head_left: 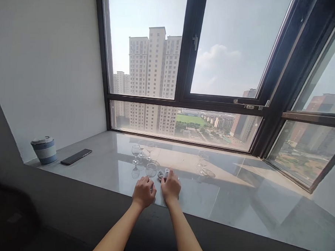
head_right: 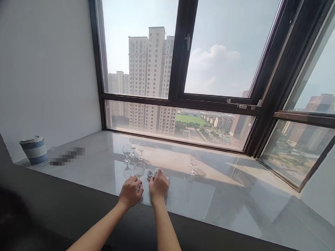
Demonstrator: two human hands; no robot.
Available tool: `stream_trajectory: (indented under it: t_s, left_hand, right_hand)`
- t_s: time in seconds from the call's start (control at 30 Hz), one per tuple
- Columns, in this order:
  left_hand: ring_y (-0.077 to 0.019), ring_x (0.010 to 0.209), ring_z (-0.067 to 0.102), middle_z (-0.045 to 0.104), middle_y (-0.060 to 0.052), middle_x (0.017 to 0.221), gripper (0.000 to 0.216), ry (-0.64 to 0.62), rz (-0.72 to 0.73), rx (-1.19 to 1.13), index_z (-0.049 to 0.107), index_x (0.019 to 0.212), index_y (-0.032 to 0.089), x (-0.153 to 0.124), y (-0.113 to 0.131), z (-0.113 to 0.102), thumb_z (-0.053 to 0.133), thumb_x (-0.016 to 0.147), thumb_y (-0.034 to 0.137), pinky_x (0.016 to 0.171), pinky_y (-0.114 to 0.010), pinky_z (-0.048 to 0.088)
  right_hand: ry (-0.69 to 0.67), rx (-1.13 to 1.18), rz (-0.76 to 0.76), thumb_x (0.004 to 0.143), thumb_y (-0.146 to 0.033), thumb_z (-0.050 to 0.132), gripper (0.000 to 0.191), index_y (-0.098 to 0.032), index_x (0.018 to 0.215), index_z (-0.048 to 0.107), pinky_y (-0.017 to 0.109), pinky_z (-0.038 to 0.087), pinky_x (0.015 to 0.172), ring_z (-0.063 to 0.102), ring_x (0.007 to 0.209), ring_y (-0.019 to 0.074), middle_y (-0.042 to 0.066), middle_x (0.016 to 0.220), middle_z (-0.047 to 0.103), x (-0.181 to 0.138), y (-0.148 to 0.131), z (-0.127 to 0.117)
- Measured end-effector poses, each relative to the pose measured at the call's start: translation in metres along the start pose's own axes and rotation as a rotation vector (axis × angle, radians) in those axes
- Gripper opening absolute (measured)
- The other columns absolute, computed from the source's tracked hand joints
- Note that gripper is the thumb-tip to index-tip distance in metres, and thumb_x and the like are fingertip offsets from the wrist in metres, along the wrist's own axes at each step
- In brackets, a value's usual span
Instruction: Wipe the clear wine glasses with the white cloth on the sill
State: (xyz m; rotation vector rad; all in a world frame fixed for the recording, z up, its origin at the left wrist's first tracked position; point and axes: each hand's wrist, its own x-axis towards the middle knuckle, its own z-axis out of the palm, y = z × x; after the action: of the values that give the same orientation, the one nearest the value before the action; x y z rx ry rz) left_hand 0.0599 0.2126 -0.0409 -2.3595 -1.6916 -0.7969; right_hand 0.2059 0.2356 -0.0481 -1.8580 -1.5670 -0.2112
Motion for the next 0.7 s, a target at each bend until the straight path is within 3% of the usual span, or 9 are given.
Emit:
stream_trajectory:
  t_s: [0.2, 0.4, 0.53, 0.7]
  left_hand:
    - [-0.0254, 0.094, 0.054, 0.060, -0.010, 0.092, 0.016, -0.006, 0.000, 0.003, 0.066, 0.083, 0.019, -0.001, 0.002, -0.002, 0.050, 0.087, 0.022, 0.083, -0.038, 0.041]
    - [-0.0256, 0.094, 0.054, 0.060, -0.010, 0.092, 0.016, -0.009, -0.004, -0.010, 0.065, 0.083, 0.020, -0.002, 0.002, -0.002, 0.050, 0.087, 0.021, 0.083, -0.038, 0.042]
    - [-0.0261, 0.095, 0.054, 0.060, -0.010, 0.093, 0.017, -0.027, -0.007, -0.013, 0.065, 0.084, 0.019, -0.001, 0.002, -0.004, 0.048, 0.087, 0.020, 0.085, -0.039, 0.042]
    - [-0.0270, 0.102, 0.054, 0.061, -0.011, 0.103, 0.020, -0.065, -0.005, -0.050, 0.066, 0.096, 0.020, -0.002, 0.000, -0.005, 0.050, 0.084, 0.020, 0.089, -0.039, 0.043]
  right_hand:
    - [-0.036, 0.114, 0.056, 0.088, -0.019, 0.047, 0.045, -0.018, 0.133, 0.046, 0.031, 0.042, 0.075, 0.064, 0.098, 0.0263, 0.013, 0.108, 0.067, 0.000, 0.004, 0.000]
    - [0.116, 0.516, 0.148, 0.088, -0.029, 0.043, 0.047, -0.019, 0.134, 0.040, 0.031, 0.044, 0.071, 0.066, 0.091, 0.0260, 0.011, 0.108, 0.067, 0.014, -0.006, -0.023]
    - [0.151, 0.628, -0.048, 0.089, -0.027, 0.041, 0.051, -0.019, 0.139, 0.035, 0.030, 0.046, 0.075, 0.065, 0.090, 0.0226, 0.010, 0.109, 0.066, 0.027, -0.038, -0.050]
    - [0.004, 0.447, -0.338, 0.086, -0.013, 0.038, 0.064, -0.017, 0.148, 0.029, 0.031, 0.047, 0.078, 0.063, 0.090, 0.0216, 0.008, 0.103, 0.067, 0.032, -0.068, -0.062]
